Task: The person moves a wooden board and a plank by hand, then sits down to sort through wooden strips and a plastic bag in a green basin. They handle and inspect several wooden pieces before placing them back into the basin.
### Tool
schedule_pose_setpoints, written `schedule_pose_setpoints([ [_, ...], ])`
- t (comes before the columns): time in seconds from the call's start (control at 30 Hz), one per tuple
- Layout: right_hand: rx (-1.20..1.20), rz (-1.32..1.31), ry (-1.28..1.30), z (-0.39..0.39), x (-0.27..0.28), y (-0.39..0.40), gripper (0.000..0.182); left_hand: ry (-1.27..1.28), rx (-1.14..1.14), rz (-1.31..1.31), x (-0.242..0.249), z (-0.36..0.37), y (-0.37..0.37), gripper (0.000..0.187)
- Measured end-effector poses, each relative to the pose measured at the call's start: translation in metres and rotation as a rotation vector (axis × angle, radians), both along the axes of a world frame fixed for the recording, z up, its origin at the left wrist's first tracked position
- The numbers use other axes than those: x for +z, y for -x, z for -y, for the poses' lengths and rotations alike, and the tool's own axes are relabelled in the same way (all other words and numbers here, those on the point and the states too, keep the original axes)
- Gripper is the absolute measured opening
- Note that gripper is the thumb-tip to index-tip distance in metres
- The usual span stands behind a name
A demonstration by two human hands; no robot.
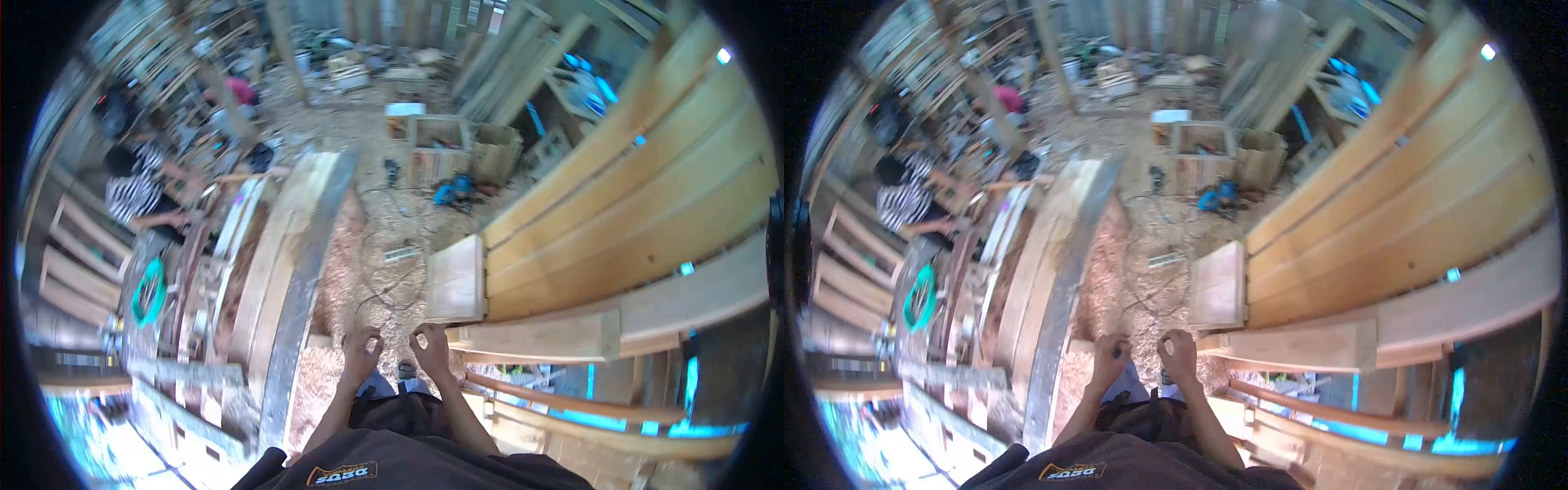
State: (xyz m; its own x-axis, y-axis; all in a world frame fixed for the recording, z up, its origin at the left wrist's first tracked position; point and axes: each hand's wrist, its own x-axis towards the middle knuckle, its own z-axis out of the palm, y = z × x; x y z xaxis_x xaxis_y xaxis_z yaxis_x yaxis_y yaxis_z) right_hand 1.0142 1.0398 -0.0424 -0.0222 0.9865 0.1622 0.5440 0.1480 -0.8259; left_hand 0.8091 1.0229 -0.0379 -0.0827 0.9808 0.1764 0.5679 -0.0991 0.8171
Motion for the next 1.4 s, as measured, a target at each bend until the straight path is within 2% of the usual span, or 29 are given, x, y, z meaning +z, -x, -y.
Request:
schedule_pose_setpoints([
  [0.1, 0.115, -0.015, -0.031, 0.016, -0.012, 0.019, 0.014, 0.092, 0.074, -0.054, -0.004, 0.05, 0.011, 0.012],
  [0.2, 0.223, -0.004, -0.107, 0.03, -0.011, 0.039, 0.014, 0.112, 0.169, -0.138, 0.018, 0.091, 0.021, 0.015],
  [0.3, 0.317, -0.017, -0.135, 0.049, -0.006, 0.065, 0.014, 0.108, 0.319, -0.096, 0.018, 0.132, 0.043, 0.019],
  [0.4, 0.516, 0.039, -0.091, 0.073, -0.015, 0.101, 0.015, 0.117, 0.512, -0.051, 0.038, 0.186, 0.062, 0.025],
  [0.47, 0.65, 0.112, -0.08, 0.1, -0.018, 0.13, 0.018, 0.102, 0.618, -0.051, 0.02, 0.238, 0.079, 0.028],
  [0.53, 0.809, 0.081, -0.136, 0.135, -0.007, 0.164, 0.02, 0.13, 0.704, 0.013, 0.006, 0.297, 0.097, 0.03],
  [0.6, 0.874, 0.083, -0.152, 0.179, -0.007, 0.196, 0.021, 0.14, 0.761, -0.002, -0.007, 0.359, 0.114, 0.03],
  [0.67, 0.919, 0.079, -0.172, 0.229, -0.013, 0.227, 0.022, 0.123, 0.831, 0.105, -0.021, 0.42, 0.133, 0.031],
  [0.7, 0.945, 0.08, -0.158, 0.256, -0.02, 0.241, 0.024, 0.028, 0.839, 0.078, -0.027, 0.451, 0.141, 0.031],
  [0.8, 1.058, 0.116, -0.062, 0.343, -0.041, 0.273, 0.03, -0.004, 0.905, 0.145, -0.042, 0.542, 0.157, 0.031],
  [0.87, 1.142, 0.095, -0.044, 0.399, -0.045, 0.283, 0.033, 0.075, 0.991, 0.23, -0.049, 0.591, 0.163, 0.032],
  [0.93, 1.16, 0.107, -0.041, 0.445, -0.027, 0.291, 0.034, 0.077, 1.026, 0.204, -0.055, 0.633, 0.17, 0.03],
  [1.0, 1.226, 0.181, 0.006, 0.472, -0.014, 0.309, 0.035, 0.081, 1.08, 0.266, -0.055, 0.658, 0.182, 0.029],
  [1.03, 1.223, 0.178, 0.091, 0.479, -0.025, 0.317, 0.036, 0.074, 1.068, 0.27, -0.058, 0.668, 0.19, 0.029],
  [1.23, 1.319, 0.246, -0.073, 0.478, -0.039, 0.373, 0.038, 0.02, 1.146, 0.355, -0.078, 0.702, 0.25, 0.029],
  [1.3, 1.332, 0.282, -0.056, 0.476, -0.045, 0.404, 0.04, 0.021, 1.18, 0.367, -0.083, 0.705, 0.277, 0.03],
  [1.4, 1.37, 0.265, -0.013, 0.479, -0.089, 0.455, 0.047, 0.093, 1.175, 0.31, -0.091, 0.713, 0.324, 0.03],
])
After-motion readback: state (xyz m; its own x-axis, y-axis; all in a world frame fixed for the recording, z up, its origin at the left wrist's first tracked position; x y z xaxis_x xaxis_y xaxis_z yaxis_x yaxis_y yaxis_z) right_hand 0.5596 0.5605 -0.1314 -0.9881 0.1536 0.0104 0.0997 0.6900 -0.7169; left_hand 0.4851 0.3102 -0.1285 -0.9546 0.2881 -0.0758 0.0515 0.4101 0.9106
